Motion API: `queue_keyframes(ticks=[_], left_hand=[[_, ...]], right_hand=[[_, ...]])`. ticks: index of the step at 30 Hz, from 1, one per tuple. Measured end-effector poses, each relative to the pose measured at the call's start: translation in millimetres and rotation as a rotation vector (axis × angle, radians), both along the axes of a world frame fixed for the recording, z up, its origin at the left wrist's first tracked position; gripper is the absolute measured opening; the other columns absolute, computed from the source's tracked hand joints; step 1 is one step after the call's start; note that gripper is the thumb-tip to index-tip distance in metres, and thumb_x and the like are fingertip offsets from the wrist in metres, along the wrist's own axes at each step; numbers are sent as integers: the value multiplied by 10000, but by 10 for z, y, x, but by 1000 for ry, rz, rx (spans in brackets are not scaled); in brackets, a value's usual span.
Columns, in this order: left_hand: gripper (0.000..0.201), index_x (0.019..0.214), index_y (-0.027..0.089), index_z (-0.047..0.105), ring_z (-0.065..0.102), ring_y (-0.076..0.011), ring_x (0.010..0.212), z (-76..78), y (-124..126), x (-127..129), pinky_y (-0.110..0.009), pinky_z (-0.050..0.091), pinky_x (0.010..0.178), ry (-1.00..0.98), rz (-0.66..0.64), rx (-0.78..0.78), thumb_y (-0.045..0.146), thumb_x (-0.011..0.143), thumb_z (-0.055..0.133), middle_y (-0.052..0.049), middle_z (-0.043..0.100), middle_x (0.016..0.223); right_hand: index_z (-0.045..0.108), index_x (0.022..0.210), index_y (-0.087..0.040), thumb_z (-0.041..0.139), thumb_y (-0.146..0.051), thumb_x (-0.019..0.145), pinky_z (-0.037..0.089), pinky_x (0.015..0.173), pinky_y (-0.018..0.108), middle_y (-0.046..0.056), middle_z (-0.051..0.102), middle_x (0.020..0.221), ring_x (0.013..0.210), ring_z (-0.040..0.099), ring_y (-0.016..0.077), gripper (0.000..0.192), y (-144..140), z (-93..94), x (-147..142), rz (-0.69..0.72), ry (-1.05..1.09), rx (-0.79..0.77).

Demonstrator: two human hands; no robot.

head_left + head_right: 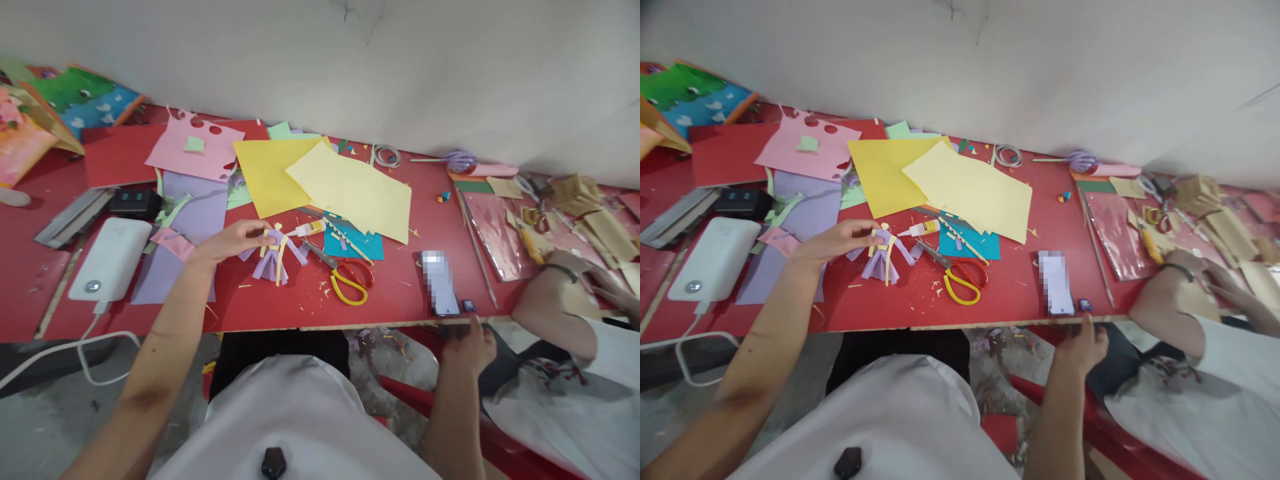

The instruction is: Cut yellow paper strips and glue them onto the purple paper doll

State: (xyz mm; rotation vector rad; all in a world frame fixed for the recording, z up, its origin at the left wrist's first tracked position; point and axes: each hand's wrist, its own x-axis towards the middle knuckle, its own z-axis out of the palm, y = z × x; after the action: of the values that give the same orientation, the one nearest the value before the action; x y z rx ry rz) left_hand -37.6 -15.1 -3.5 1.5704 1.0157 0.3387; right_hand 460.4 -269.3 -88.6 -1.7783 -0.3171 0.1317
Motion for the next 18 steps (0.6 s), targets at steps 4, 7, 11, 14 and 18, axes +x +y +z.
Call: queue_keyframes(ticks=[4,7,11,14,18], left_hand=[[403,1004,187,681,595,-155,796,-33,8,-8,-243,412,679,-10,5,-9,524,782,698,-21,681,905],[411,1022,190,682,603,-157,794,-51,12,-15,-244,423,675,-5,-2,2,528,788,690,-29,687,919],[432,1031,187,685,603,-160,761,-66,13,-24,-242,424,638,-6,-9,26,547,791,674,-39,687,902],[412,1001,188,689,587,-151,726,-65,13,-28,-234,400,603,15,-11,36,544,796,670,-26,676,859],[410,1005,188,683,587,-143,756,-47,14,-22,-230,406,637,3,-5,17,536,788,686,-17,674,880]], right_hand=[[542,927,-217,619,-443,779,369,1074,588,124,607,1089,1144,553,356,281,21,42,-64,-250,-324,-68],[567,813,-218,630,-497,800,453,953,568,122,648,943,975,614,342,286,55,111,-116,-196,-524,-182],[606,840,-191,450,-592,908,456,958,536,144,679,966,1003,631,320,436,151,205,-137,57,-701,-311],[621,1016,-127,383,-650,914,409,1010,569,222,656,1124,1130,581,357,583,272,253,-122,280,-801,-432],[515,1297,-83,422,-636,921,351,1083,566,241,578,1321,1294,478,357,675,434,291,-122,474,-849,-505]])
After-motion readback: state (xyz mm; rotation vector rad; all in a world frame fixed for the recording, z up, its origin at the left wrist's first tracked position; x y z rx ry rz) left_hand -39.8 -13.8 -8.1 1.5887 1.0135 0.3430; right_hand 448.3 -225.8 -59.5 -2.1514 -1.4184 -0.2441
